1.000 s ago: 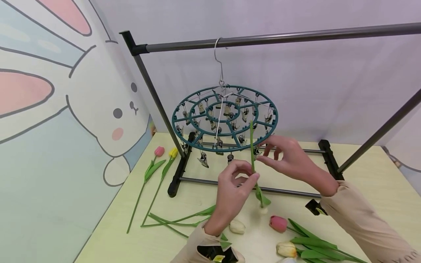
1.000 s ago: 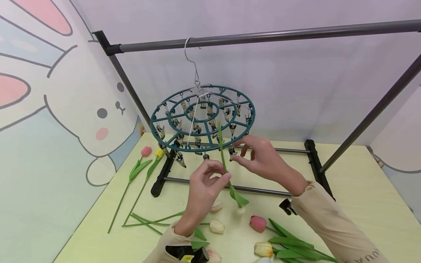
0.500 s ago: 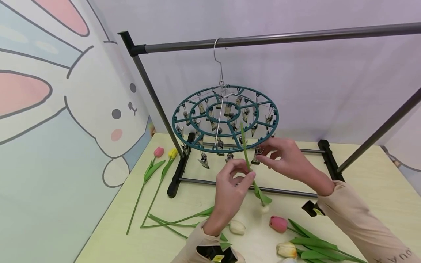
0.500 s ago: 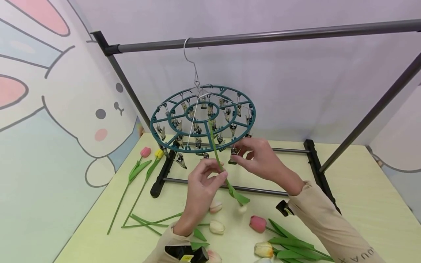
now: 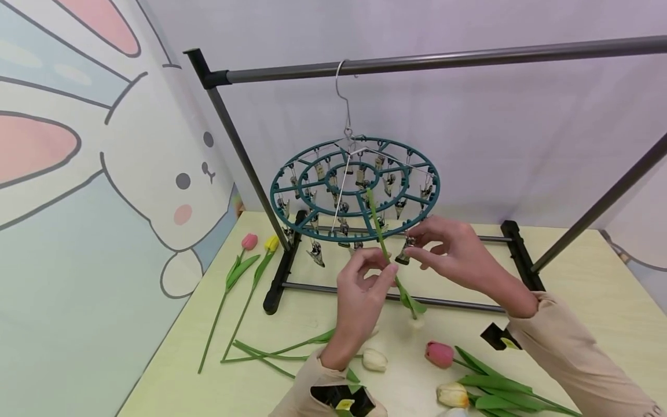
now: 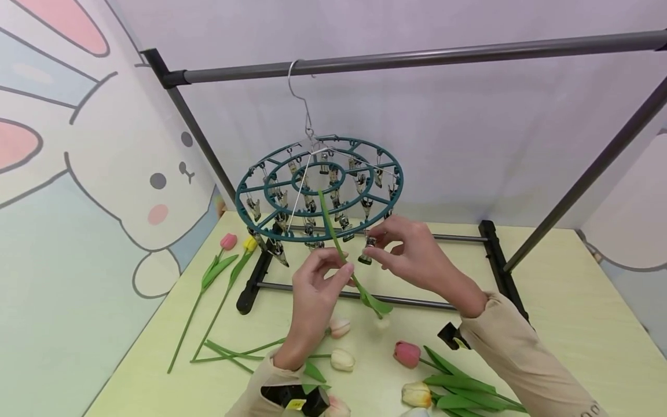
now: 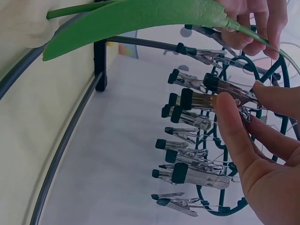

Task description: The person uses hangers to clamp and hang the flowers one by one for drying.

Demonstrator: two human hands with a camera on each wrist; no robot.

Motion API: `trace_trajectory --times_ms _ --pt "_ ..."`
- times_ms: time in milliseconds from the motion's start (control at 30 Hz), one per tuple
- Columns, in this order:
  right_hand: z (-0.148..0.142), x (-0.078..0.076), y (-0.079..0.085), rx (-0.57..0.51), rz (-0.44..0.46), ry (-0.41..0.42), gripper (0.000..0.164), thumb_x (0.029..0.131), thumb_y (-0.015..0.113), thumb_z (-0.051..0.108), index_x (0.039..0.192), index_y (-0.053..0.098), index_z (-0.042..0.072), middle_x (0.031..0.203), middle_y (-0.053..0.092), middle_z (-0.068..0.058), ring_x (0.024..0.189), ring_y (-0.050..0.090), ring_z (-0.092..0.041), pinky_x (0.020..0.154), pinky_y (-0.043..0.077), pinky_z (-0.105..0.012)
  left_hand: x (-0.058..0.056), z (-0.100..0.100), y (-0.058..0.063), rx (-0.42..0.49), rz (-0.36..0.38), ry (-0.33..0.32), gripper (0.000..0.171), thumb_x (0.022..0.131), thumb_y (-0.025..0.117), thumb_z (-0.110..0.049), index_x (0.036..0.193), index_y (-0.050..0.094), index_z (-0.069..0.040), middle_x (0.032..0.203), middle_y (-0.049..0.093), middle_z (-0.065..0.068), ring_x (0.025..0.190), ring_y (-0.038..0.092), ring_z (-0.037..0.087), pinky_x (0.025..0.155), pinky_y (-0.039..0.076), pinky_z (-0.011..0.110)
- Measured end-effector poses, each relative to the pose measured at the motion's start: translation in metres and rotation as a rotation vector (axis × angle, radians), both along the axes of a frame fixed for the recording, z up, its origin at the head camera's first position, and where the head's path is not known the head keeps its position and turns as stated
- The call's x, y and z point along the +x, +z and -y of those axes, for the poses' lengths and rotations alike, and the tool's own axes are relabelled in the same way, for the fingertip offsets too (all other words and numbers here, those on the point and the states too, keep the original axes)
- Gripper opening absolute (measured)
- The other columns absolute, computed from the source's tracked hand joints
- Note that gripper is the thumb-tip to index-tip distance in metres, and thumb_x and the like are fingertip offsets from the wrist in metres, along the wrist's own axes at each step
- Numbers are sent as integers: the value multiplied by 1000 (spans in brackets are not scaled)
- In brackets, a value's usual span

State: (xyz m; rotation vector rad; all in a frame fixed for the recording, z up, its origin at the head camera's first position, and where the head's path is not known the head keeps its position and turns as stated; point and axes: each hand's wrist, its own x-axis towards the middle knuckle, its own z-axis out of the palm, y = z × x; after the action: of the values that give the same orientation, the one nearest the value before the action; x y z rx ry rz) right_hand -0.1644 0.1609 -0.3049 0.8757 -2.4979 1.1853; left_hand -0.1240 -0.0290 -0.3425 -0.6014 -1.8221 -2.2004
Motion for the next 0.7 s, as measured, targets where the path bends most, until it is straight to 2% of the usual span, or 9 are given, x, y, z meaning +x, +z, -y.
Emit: trace_trajectory --times_ms 200,400,700 --pt "0 4 3 16 60 -32 20 87 70 14 105 68 8 94 65 -1 76 64 -10 55 56 -24 -2 0 -2 15 6 12 17 90 63 -5 105 58 1 97 55 13 87 57 23 70 58 39" --pt "1 6 5 7 131 -38 21 87 69 14 106 67 5 98 66 -5 79 67 -14 59 56 -25 -4 1 -3 34 -3 18 16 91 62 -5 105 58 1 97 54 14 88 58 24 69 58 38" --pt "-2 7 3 -9 108 -48 17 87 69 12 104 68 6 95 67 -3 76 66 -12 60 57 -25 -7 2 -3 36 -19 44 16 91 62 -5 103 57 4 100 55 16 87 58 24 70 58 41"
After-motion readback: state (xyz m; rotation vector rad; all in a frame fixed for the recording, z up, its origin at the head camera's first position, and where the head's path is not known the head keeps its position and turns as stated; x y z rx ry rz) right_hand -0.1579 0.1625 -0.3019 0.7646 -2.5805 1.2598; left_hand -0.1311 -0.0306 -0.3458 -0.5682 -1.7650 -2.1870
